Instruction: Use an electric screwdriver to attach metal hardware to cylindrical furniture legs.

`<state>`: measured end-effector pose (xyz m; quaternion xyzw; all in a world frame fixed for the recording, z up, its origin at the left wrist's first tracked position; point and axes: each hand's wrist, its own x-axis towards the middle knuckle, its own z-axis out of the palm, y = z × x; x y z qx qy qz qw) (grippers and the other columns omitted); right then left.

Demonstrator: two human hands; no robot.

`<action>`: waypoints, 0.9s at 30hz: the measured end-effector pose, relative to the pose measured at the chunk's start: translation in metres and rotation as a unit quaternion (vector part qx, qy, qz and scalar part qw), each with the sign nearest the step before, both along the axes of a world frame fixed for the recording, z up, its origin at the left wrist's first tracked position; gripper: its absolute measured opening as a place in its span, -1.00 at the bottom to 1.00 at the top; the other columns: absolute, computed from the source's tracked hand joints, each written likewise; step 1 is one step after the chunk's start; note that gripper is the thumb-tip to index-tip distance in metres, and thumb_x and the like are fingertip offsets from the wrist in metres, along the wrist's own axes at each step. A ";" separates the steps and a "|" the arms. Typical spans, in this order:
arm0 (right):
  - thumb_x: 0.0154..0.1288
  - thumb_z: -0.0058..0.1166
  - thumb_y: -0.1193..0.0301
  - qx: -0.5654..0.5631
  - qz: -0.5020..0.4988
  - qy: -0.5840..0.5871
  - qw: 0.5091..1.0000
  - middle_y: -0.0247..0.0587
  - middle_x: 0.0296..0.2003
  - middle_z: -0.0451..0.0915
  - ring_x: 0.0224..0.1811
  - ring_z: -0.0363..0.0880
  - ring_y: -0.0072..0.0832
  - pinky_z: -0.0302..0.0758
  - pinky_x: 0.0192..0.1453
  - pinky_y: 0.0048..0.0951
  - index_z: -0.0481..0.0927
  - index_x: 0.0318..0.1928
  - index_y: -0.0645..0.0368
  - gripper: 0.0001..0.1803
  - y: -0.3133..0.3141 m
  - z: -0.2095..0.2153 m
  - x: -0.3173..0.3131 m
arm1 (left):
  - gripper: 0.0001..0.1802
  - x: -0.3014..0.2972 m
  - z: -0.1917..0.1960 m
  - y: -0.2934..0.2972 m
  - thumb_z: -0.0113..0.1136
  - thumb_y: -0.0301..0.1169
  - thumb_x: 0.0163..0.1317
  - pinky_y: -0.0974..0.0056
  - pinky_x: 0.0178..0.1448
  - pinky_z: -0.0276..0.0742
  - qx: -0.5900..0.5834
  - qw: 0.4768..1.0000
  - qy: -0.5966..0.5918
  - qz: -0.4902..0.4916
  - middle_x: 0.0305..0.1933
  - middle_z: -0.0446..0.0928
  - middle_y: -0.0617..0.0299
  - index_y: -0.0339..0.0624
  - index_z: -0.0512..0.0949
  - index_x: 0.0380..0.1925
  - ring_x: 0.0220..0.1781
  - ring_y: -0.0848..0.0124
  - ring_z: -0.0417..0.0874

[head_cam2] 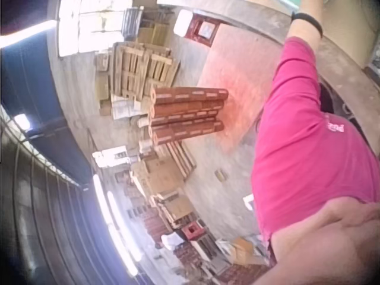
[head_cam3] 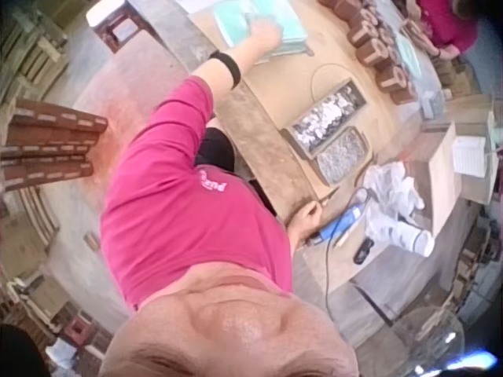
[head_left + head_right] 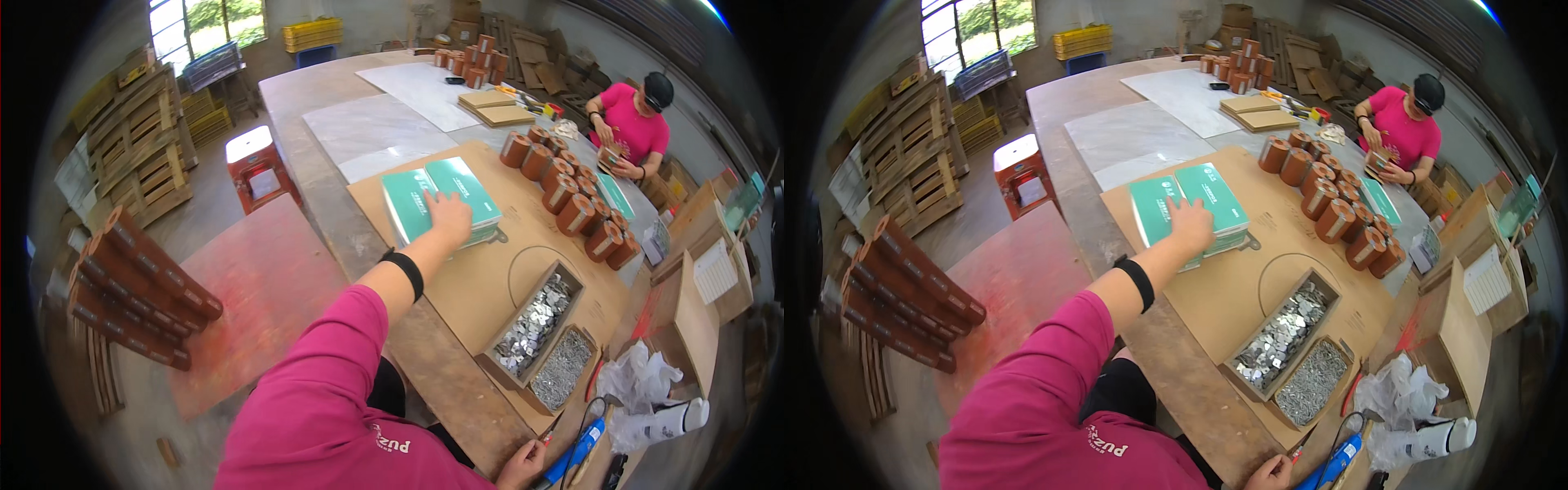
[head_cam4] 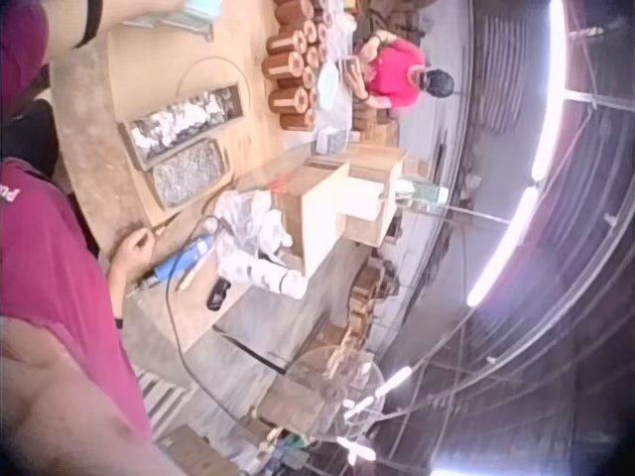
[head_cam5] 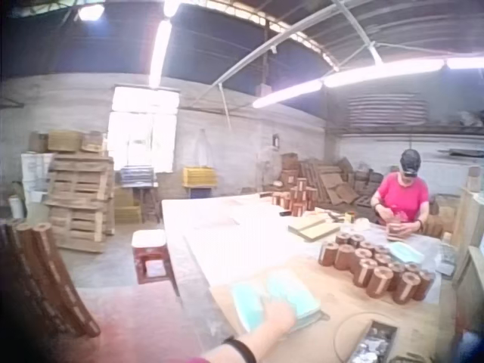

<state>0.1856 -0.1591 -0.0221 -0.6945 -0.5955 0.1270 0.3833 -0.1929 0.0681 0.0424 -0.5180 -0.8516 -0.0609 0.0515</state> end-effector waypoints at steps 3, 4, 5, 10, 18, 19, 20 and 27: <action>0.15 -0.05 0.46 0.013 0.021 0.000 1.000 0.12 -0.35 0.54 -0.29 0.51 -0.17 0.44 -0.16 -0.40 0.50 -0.35 0.43 -0.79 -0.005 0.015 -0.007 | -0.60 -0.004 -0.007 -0.009 0.17 -0.19 -0.14 -0.29 0.20 -0.15 0.006 0.998 -0.065 0.009 0.00 0.34 0.10 -0.06 0.55 -0.24 0.11 0.04 0.26; 0.15 -0.05 0.48 0.039 0.032 -0.005 0.999 0.13 -0.33 0.53 -0.26 0.51 -0.16 0.44 -0.13 -0.40 0.49 -0.35 0.45 -0.79 -0.004 0.016 -0.011 | -0.55 -0.005 -0.011 -0.007 0.19 -0.08 -0.13 -0.29 0.19 -0.10 0.004 0.997 -0.076 0.011 0.02 0.33 0.11 -0.02 0.54 -0.21 0.10 0.06 0.27; 0.15 -0.04 0.50 0.032 0.021 0.010 0.999 0.16 -0.27 0.52 -0.20 0.50 -0.13 0.43 -0.08 -0.42 0.49 -0.36 0.45 -0.81 -0.004 0.007 -0.005 | -0.45 -0.004 -0.013 -0.005 0.21 0.01 -0.19 -0.30 0.17 -0.09 0.011 0.994 -0.109 0.004 0.10 0.28 0.09 -0.01 0.52 -0.18 0.16 0.01 0.20; 0.15 -0.05 0.50 0.096 0.030 0.027 0.995 0.04 -0.37 0.50 -0.30 0.47 -0.27 0.41 -0.16 -0.44 0.47 -0.37 0.41 -0.84 0.005 -0.050 0.028 | -0.16 0.014 0.017 -0.044 0.36 -0.13 -0.32 -0.40 0.05 -0.03 -0.055 0.983 -0.158 -0.071 0.24 -0.03 -0.14 -0.09 0.26 0.05 0.24 -0.26 -0.02; 0.14 -0.01 0.46 0.112 0.045 0.003 0.993 0.07 -0.41 0.53 -0.35 0.50 -0.25 0.45 -0.19 -0.41 0.50 -0.38 0.43 -0.80 0.005 -0.047 0.029 | -0.28 -0.017 -0.011 -0.078 0.24 -0.34 -0.16 -0.27 0.10 0.06 0.085 0.985 -0.069 -0.131 0.16 0.09 -0.10 -0.08 0.18 0.08 0.22 -0.11 0.09; 0.14 0.00 0.45 0.116 0.040 0.010 0.992 0.07 -0.41 0.53 -0.35 0.50 -0.25 0.45 -0.20 -0.41 0.50 -0.37 0.43 -0.79 0.005 -0.048 0.030 | -0.28 -0.019 0.001 -0.093 0.26 -0.28 -0.17 -0.20 0.13 0.08 0.148 0.973 -0.112 -0.138 0.17 0.09 -0.07 -0.09 0.20 0.07 0.22 -0.06 0.12; 0.14 0.00 0.45 0.115 0.042 0.012 0.992 0.07 -0.41 0.53 -0.35 0.50 -0.25 0.45 -0.20 -0.41 0.50 -0.37 0.43 -0.79 0.005 -0.048 0.029 | -0.27 -0.024 0.017 -0.115 0.27 -0.22 -0.17 -0.13 0.16 0.09 0.210 0.955 -0.152 -0.142 0.18 0.09 -0.05 -0.09 0.22 0.06 0.22 -0.01 0.14; 0.14 0.00 0.44 0.072 0.018 0.001 0.997 0.06 -0.34 0.54 -0.31 0.50 -0.23 0.45 -0.16 -0.42 0.51 -0.30 0.41 -0.77 0.005 -0.045 0.027 | -0.54 -0.185 0.115 -0.276 0.27 -0.37 -0.27 0.18 0.01 0.35 0.489 0.866 0.073 0.078 -0.15 0.44 0.03 -0.22 0.45 -0.25 -0.10 0.13 0.45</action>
